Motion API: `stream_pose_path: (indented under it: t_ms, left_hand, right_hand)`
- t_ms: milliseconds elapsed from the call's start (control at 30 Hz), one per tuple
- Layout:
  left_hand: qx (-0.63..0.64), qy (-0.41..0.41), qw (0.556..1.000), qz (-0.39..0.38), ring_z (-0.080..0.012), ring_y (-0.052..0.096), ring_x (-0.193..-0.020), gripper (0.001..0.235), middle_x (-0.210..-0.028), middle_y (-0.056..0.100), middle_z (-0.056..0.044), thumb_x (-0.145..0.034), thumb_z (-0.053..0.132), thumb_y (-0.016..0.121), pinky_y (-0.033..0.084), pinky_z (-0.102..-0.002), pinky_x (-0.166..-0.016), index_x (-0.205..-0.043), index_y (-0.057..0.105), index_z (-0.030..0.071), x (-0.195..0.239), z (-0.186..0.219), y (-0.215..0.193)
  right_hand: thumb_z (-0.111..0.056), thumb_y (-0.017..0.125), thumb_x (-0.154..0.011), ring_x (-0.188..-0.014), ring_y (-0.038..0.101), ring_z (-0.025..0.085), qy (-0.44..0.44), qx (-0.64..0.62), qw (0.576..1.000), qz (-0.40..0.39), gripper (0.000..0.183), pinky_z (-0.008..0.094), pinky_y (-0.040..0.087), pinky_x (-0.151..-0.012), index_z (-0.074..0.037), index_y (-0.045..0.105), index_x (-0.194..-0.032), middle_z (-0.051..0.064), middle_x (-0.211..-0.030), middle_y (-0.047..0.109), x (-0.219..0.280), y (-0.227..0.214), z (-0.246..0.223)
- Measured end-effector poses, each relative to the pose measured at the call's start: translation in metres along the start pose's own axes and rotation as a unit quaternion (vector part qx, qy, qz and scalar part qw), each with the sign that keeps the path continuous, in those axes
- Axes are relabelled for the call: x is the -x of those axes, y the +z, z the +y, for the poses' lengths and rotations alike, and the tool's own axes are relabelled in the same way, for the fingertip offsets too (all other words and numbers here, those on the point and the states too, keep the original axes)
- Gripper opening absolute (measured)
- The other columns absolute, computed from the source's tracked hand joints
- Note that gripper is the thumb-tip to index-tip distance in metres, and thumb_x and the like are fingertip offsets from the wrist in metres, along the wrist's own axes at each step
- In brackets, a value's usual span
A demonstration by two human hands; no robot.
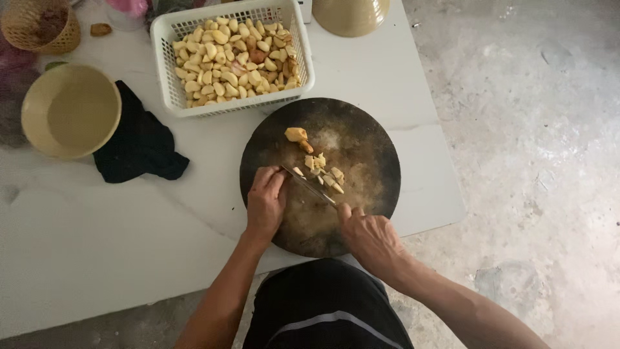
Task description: The person chops peeled garlic cloves and ginger pieces on a round wooden cutting board using a knife. The chopped pieces are gathered and transferred into a white plastic basket containing other peeled garlic cloves.
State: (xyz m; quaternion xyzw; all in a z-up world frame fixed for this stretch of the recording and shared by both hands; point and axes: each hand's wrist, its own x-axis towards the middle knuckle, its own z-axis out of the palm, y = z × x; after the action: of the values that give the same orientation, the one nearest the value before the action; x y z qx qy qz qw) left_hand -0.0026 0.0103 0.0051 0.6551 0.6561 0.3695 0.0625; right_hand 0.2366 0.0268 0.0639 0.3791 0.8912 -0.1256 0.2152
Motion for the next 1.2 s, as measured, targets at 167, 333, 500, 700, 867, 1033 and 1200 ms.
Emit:
stream_pose_path:
  t_ms: [167,333,500,700,867,1033,1200]
  left_hand:
    - [0.018,0.006,1.0,-0.01,-0.0317,0.066,-0.109,0.028,-0.115,0.067,-0.015,-0.082,-0.012,0.071,0.059,-0.04,-0.09,-0.109,0.07,-0.006,-0.003,0.004,-0.003]
    - [-0.001,0.004,1.0,-0.01,-0.0313,0.067,-0.11,0.025,-0.115,0.069,-0.014,-0.082,-0.013,0.07,0.059,-0.04,-0.089,-0.107,0.071,-0.005,-0.001,-0.001,0.002]
    - [0.017,0.002,1.0,-0.005,-0.0314,0.066,-0.106,0.022,-0.114,0.068,-0.015,-0.087,-0.01,0.071,0.059,-0.04,-0.088,-0.109,0.07,-0.005,-0.003,-0.001,0.002]
    - [0.03,-0.003,1.0,-0.003,-0.0314,0.065,-0.105,0.033,-0.11,0.067,-0.012,-0.082,-0.016,0.068,0.058,-0.042,-0.086,-0.111,0.072,-0.001,0.0,0.004,-0.004]
    - [0.02,-0.012,1.0,-0.017,-0.0321,0.066,-0.107,0.036,-0.112,0.065,-0.014,-0.078,-0.02,0.064,0.059,-0.04,-0.084,-0.111,0.07,-0.005,0.001,0.001,-0.002]
    - [0.032,-0.002,0.999,-0.01,-0.0294,0.067,-0.106,0.028,-0.115,0.066,-0.013,-0.087,-0.013,0.068,0.06,-0.04,-0.086,-0.114,0.068,-0.004,0.003,0.0,-0.001]
    - [0.013,-0.004,1.0,0.006,-0.0302,0.067,-0.104,0.028,-0.113,0.068,-0.013,-0.086,-0.014,0.068,0.06,-0.039,-0.085,-0.111,0.07,-0.003,-0.001,0.004,-0.003]
  right_hand:
    - [0.0,0.051,-0.094,-0.049,0.054,0.014,-0.022,-0.007,0.999,0.034,0.008,0.031,0.044,-0.036,0.003,0.049,-0.101,0.012,-0.07,0.061,0.007,-0.02,-0.001]
    - [0.002,0.045,-0.104,-0.05,0.064,0.013,0.001,-0.051,0.998,-0.023,0.003,0.031,0.049,-0.035,0.002,0.048,-0.101,0.007,-0.065,0.062,-0.003,-0.012,-0.002]
    - [0.002,0.056,-0.092,-0.053,0.067,0.018,-0.003,0.032,0.995,0.091,0.009,0.035,0.05,-0.04,0.0,0.05,-0.099,0.012,-0.068,0.064,-0.042,-0.005,-0.009]
    - [0.003,0.055,-0.092,-0.051,0.068,0.022,0.007,-0.04,0.995,0.089,0.015,0.039,0.052,-0.038,0.0,0.048,-0.105,0.015,-0.07,0.065,-0.016,-0.012,-0.004]
    - [0.001,0.055,-0.089,-0.056,0.069,0.023,-0.002,-0.034,0.999,0.032,0.014,0.038,0.054,-0.042,0.0,0.047,-0.101,0.016,-0.074,0.065,-0.002,-0.019,-0.002]
    - [-0.002,0.052,-0.096,-0.056,0.069,0.021,-0.006,-0.036,0.998,0.054,0.008,0.036,0.053,-0.042,0.001,0.046,-0.099,0.015,-0.072,0.065,-0.024,-0.023,-0.011]
    - [0.002,0.045,-0.102,-0.053,0.066,0.017,0.043,-0.054,0.997,-0.023,0.013,0.035,0.053,-0.04,0.004,0.044,-0.115,0.01,-0.069,0.065,-0.039,-0.027,-0.007]
